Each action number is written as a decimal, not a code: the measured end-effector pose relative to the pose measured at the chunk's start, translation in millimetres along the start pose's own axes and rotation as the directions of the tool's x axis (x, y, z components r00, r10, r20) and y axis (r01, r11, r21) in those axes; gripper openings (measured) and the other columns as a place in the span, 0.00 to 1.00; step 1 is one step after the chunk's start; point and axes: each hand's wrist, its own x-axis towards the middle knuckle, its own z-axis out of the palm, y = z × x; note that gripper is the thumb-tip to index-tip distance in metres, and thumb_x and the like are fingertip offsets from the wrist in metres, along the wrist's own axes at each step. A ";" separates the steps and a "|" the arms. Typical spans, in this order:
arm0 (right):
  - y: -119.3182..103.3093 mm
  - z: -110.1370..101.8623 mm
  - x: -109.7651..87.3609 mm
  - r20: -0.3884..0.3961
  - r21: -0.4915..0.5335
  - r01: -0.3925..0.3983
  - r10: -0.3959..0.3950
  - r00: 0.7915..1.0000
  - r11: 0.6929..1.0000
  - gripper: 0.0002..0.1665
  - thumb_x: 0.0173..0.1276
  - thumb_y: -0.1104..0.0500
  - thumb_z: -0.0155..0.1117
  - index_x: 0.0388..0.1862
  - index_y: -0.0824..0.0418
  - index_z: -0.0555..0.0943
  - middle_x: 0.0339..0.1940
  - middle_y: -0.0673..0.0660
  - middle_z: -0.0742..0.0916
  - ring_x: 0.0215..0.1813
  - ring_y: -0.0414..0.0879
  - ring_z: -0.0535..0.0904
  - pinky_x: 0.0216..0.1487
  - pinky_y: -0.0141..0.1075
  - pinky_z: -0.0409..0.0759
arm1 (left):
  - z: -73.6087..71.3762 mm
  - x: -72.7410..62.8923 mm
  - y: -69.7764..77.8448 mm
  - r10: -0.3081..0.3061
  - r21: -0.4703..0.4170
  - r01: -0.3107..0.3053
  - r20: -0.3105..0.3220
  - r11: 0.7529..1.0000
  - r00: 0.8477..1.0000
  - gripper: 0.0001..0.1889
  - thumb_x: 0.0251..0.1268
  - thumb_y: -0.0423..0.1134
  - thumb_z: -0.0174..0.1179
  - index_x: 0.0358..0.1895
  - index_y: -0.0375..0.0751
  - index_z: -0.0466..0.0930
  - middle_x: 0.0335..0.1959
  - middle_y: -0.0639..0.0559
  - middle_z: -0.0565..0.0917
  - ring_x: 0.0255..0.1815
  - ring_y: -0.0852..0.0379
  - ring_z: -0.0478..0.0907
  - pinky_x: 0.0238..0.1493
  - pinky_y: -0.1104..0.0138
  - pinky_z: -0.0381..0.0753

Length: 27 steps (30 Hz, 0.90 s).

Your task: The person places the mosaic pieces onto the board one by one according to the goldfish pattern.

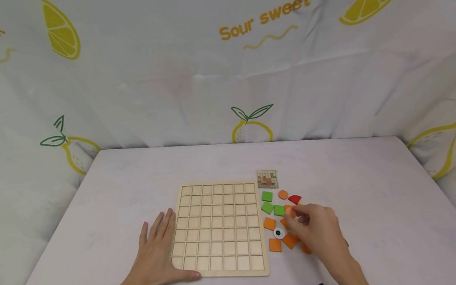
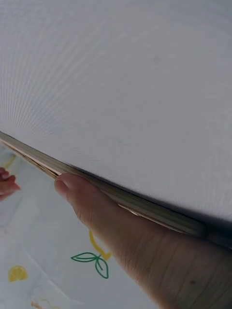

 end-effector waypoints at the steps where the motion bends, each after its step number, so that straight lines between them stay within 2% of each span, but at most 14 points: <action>1: -3.0 0.4 0.8 -0.011 0.014 0.016 -0.016 1.000 1.000 0.14 0.60 0.62 0.77 0.43 0.68 0.90 0.32 0.59 0.92 0.29 0.43 0.86 0.30 0.26 0.81 | 0.1 0.2 0.0 -0.001 0.001 0.001 0.002 1.000 1.000 0.84 0.21 0.93 0.59 0.83 0.36 0.48 0.85 0.41 0.52 0.86 0.38 0.48 0.78 0.32 0.42; 6: -20.6 3.4 8.4 -0.044 0.059 0.093 -0.091 0.995 0.994 0.11 0.60 0.63 0.76 0.40 0.68 0.90 0.31 0.57 0.92 0.29 0.43 0.86 0.29 0.27 0.81 | 0.8 1.9 -0.1 -0.005 0.005 0.005 0.005 1.000 1.000 0.84 0.21 0.92 0.60 0.83 0.36 0.48 0.85 0.42 0.52 0.86 0.39 0.49 0.78 0.33 0.42; 11: -43.4 6.1 17.3 -0.065 0.102 0.159 -0.153 0.986 0.982 0.11 0.59 0.65 0.76 0.41 0.68 0.90 0.35 0.60 0.93 0.31 0.46 0.87 0.30 0.30 0.84 | 0.7 3.4 -0.2 -0.005 0.006 0.005 0.004 1.000 1.000 0.84 0.21 0.91 0.61 0.83 0.36 0.48 0.85 0.42 0.52 0.86 0.40 0.49 0.78 0.33 0.42; 15: -62.7 9.8 23.0 -0.070 0.132 0.195 -0.187 0.980 0.972 0.12 0.60 0.65 0.76 0.43 0.65 0.91 0.38 0.60 0.93 0.32 0.45 0.86 0.35 0.36 0.87 | 0.9 4.0 -0.4 -0.004 0.003 0.004 0.006 1.000 1.000 0.84 0.21 0.91 0.62 0.83 0.36 0.48 0.85 0.42 0.51 0.86 0.40 0.49 0.78 0.33 0.42; 17: -72.3 13.6 25.6 -0.071 0.146 0.210 -0.201 0.977 0.967 0.11 0.60 0.65 0.75 0.43 0.64 0.91 0.38 0.58 0.93 0.32 0.44 0.85 0.38 0.39 0.88 | 0.8 4.4 -0.4 0.000 0.007 0.000 0.005 1.000 1.000 0.84 0.21 0.91 0.61 0.83 0.36 0.47 0.85 0.42 0.51 0.86 0.41 0.49 0.78 0.33 0.42; 18: -77.0 15.7 26.8 -0.067 0.152 0.216 -0.207 0.976 0.965 0.11 0.60 0.65 0.75 0.42 0.64 0.91 0.37 0.58 0.93 0.33 0.43 0.85 0.43 0.41 0.89 | 0.9 4.7 -0.5 0.003 0.009 -0.003 0.003 1.000 1.000 0.84 0.21 0.91 0.61 0.83 0.36 0.47 0.85 0.43 0.51 0.86 0.41 0.49 0.78 0.33 0.42; 21: -89.7 24.2 29.7 -0.064 0.182 0.238 -0.230 0.971 0.954 0.10 0.60 0.65 0.75 0.41 0.62 0.91 0.36 0.55 0.93 0.34 0.43 0.85 0.45 0.45 0.89 | 1.0 5.6 -1.0 0.016 0.012 -0.016 -0.001 1.000 1.000 0.84 0.21 0.92 0.61 0.83 0.36 0.47 0.85 0.42 0.52 0.86 0.41 0.50 0.77 0.33 0.42; 22: -93.5 27.3 30.5 -0.066 0.190 0.247 -0.239 0.969 0.950 0.09 0.60 0.65 0.75 0.41 0.62 0.91 0.35 0.55 0.93 0.34 0.43 0.85 0.51 0.48 0.88 | 0.9 5.9 -1.4 0.022 0.013 -0.022 -0.002 1.000 1.000 0.84 0.21 0.92 0.60 0.83 0.36 0.47 0.85 0.42 0.52 0.86 0.40 0.50 0.77 0.32 0.42; 23: -97.2 30.4 31.5 -0.066 0.198 0.257 -0.248 0.966 0.946 0.09 0.60 0.65 0.75 0.41 0.62 0.91 0.35 0.55 0.93 0.34 0.43 0.85 0.51 0.49 0.88 | 0.9 6.2 -1.9 0.026 0.013 -0.026 0.001 1.000 1.000 0.84 0.21 0.93 0.59 0.83 0.36 0.47 0.85 0.42 0.52 0.86 0.40 0.50 0.77 0.32 0.42; 24: -100.8 33.1 32.1 -0.068 0.211 0.262 -0.253 0.965 0.942 0.09 0.60 0.65 0.74 0.41 0.61 0.92 0.35 0.54 0.93 0.34 0.43 0.86 0.58 0.53 0.85 | 0.7 6.7 -2.4 0.030 0.011 -0.030 0.003 0.999 1.000 0.84 0.21 0.93 0.59 0.83 0.36 0.47 0.85 0.42 0.52 0.86 0.40 0.49 0.77 0.33 0.42; 25: -104.1 36.2 32.7 -0.070 0.219 0.268 -0.259 0.963 0.938 0.09 0.60 0.65 0.74 0.41 0.61 0.92 0.35 0.54 0.92 0.34 0.42 0.86 0.54 0.51 0.86 | 0.6 7.4 -3.2 0.034 0.008 -0.034 0.004 0.999 0.999 0.84 0.21 0.93 0.58 0.83 0.36 0.47 0.85 0.42 0.52 0.86 0.40 0.49 0.77 0.33 0.42; 27: -110.9 42.0 33.9 -0.070 0.239 0.281 -0.272 0.960 0.930 0.09 0.59 0.65 0.75 0.41 0.61 0.92 0.35 0.54 0.92 0.34 0.42 0.86 0.55 0.49 0.86 | 0.1 8.9 -4.8 0.043 0.001 -0.043 0.005 0.999 0.999 0.84 0.21 0.93 0.58 0.83 0.36 0.46 0.85 0.42 0.51 0.86 0.40 0.49 0.78 0.34 0.41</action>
